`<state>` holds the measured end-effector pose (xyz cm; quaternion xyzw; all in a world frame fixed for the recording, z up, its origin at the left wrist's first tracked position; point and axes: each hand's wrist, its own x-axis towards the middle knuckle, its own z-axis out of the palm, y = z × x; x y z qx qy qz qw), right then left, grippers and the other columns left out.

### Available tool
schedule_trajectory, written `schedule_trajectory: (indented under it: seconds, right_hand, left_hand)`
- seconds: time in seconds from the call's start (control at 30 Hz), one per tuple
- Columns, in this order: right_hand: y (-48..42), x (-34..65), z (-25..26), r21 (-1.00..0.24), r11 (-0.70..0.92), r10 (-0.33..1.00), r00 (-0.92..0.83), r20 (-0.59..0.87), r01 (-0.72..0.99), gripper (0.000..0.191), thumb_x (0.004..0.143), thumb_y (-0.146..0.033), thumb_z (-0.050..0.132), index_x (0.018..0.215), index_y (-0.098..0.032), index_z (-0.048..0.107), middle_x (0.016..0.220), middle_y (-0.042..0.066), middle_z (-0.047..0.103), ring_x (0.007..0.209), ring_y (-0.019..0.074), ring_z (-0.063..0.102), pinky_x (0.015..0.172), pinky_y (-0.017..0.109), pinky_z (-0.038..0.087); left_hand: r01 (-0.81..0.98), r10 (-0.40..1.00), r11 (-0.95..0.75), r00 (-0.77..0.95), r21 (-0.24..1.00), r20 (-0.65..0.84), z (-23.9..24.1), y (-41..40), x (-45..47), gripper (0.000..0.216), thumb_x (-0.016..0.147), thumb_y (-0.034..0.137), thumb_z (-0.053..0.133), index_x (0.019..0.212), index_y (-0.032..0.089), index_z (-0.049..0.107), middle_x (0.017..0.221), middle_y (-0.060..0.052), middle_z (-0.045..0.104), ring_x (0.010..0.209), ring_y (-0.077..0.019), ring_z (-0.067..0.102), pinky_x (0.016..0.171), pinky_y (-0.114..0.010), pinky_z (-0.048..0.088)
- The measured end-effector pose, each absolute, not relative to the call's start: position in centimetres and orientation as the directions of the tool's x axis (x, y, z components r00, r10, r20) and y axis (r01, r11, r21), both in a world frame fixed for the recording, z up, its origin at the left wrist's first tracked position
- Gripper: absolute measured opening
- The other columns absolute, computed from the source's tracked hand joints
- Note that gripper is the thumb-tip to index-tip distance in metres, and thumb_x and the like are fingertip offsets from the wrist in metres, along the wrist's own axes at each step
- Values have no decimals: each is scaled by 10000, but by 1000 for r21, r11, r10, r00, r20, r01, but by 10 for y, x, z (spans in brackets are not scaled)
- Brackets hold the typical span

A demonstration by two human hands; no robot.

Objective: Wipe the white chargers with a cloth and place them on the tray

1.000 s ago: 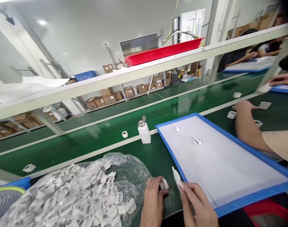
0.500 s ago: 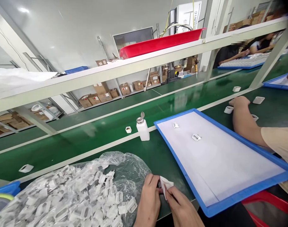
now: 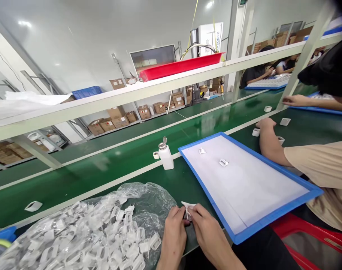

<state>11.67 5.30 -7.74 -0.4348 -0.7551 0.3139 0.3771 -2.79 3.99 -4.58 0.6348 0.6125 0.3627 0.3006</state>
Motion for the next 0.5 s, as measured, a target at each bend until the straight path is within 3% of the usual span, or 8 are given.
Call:
schedule_trajectory:
  seconds: [0.13,0.2,0.3,0.43,0.5]
  right_hand:
    - [60,125,-48,-936,238,937,-316,151,258,411,1039,-359,369,717,-201,569,797,26,521,718,180,554,682,319,441]
    - [57,133,-38,-981,123,935,-349,65,147,420,1013,-438,450,698,-194,585,772,7,492,707,162,522,645,285,421]
    - [48,143,-26,-998,-59,918,-393,-57,7,434,995,-522,478,822,-182,684,834,25,542,710,146,496,615,259,404]
    - [30,138,-15,-844,-370,889,-411,-201,-389,392,862,-560,719,901,-172,759,785,27,576,644,101,414,579,219,344]
    - [20,130,-11,-757,-401,891,-411,-192,-515,403,779,-569,809,872,-178,786,748,17,561,603,84,376,559,214,338]
  left_hand:
    - [481,986,-124,-37,868,162,-39,25,-28,411,885,99,458,1068,226,803,862,-87,647,776,-205,653,695,-262,548]
    - [408,972,-169,-80,897,220,-33,16,-26,377,890,123,498,1045,248,818,847,-80,659,741,-197,644,664,-247,534]
    - [356,954,-219,-119,909,276,-23,6,-23,347,876,133,543,1015,266,831,835,-76,698,676,-183,649,628,-241,518]
    - [363,918,-225,-233,904,322,-5,-4,-18,320,839,129,605,975,293,843,840,-61,753,715,-196,703,657,-239,521]
    - [358,895,-211,-303,910,327,5,-9,-13,263,829,155,665,949,303,846,861,-51,769,773,-214,722,706,-244,523]
